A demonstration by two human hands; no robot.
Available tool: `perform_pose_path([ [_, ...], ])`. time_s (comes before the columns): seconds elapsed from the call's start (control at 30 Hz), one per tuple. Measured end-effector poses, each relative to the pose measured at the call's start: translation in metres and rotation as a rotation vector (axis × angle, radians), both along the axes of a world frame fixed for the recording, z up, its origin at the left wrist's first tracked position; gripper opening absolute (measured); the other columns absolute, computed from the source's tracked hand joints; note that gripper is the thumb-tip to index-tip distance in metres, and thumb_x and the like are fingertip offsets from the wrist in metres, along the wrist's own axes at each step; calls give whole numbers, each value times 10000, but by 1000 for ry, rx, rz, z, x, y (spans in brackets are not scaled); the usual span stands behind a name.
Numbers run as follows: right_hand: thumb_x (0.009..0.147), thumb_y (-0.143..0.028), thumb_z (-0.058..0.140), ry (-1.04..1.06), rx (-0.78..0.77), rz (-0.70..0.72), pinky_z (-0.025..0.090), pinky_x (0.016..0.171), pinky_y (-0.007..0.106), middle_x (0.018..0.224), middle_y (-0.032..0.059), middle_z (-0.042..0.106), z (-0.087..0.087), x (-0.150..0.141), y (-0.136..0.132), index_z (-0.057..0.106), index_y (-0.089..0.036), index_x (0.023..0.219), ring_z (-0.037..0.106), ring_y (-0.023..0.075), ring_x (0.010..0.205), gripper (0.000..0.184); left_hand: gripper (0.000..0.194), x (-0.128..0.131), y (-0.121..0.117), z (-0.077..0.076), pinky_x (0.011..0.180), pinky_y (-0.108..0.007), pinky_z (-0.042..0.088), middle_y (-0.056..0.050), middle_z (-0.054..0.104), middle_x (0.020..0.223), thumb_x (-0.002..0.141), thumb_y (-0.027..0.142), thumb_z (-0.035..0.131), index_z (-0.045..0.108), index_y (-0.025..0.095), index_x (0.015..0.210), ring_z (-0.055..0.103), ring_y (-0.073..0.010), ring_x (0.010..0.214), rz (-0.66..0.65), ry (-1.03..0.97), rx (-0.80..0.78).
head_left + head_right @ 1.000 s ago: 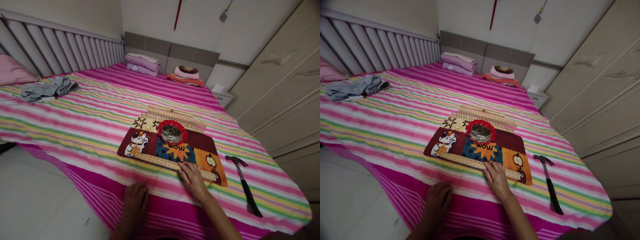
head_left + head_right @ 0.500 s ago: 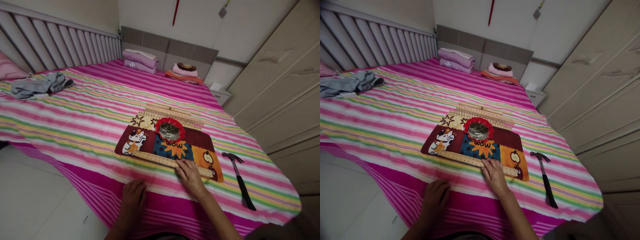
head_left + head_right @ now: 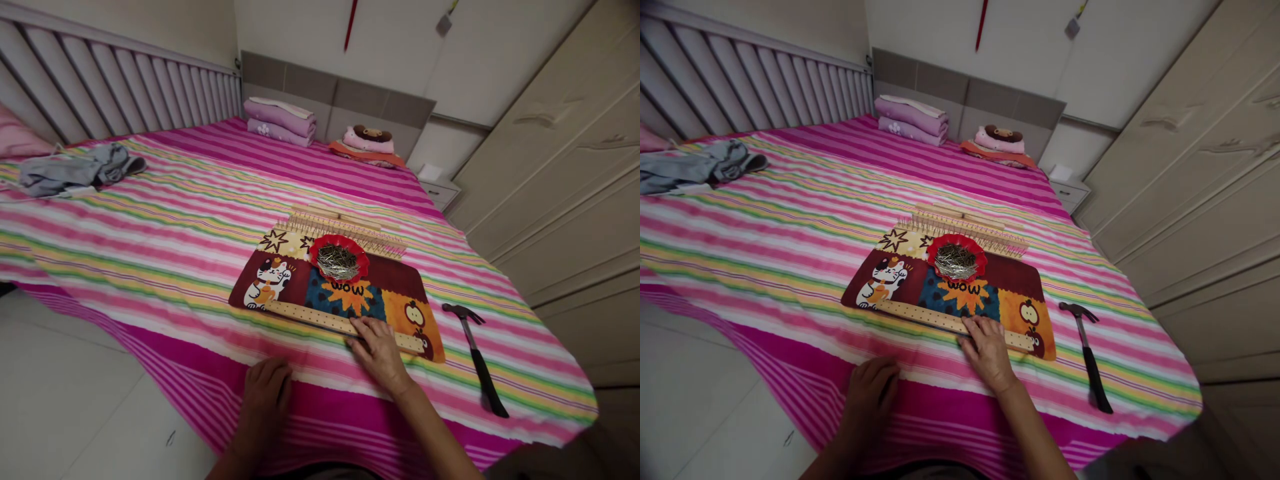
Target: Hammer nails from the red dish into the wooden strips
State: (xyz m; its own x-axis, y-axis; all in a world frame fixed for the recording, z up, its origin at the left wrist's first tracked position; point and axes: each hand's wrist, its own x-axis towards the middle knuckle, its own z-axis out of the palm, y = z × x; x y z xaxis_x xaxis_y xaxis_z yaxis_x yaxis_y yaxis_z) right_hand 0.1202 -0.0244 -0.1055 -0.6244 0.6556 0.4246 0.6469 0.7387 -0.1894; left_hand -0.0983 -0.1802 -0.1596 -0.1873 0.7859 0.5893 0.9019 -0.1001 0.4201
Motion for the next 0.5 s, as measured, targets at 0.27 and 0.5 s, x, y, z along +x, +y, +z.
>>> perform_pose_path([
  [0.27, 916, -331, 472, 4, 23, -16, 388, 800, 377, 998, 90, 655, -4, 0, 3, 617, -212, 1153, 550, 242, 938, 302, 131, -1, 0, -1, 798, -333, 411, -48, 664, 933, 829, 177, 515, 630, 206, 885, 564, -185, 894, -11, 3, -10],
  [0.5, 923, -342, 459, 14, 33, -23, 388, 774, 366, 975, 82, 662, -5, 0, 3, 626, -222, 1143, 556, 235, 904, 301, 115, -2, 1, 0, 791, -318, 415, -42, 663, 912, 816, 153, 528, 617, 195, 873, 565, -175, 883, -17, 23, 38],
])
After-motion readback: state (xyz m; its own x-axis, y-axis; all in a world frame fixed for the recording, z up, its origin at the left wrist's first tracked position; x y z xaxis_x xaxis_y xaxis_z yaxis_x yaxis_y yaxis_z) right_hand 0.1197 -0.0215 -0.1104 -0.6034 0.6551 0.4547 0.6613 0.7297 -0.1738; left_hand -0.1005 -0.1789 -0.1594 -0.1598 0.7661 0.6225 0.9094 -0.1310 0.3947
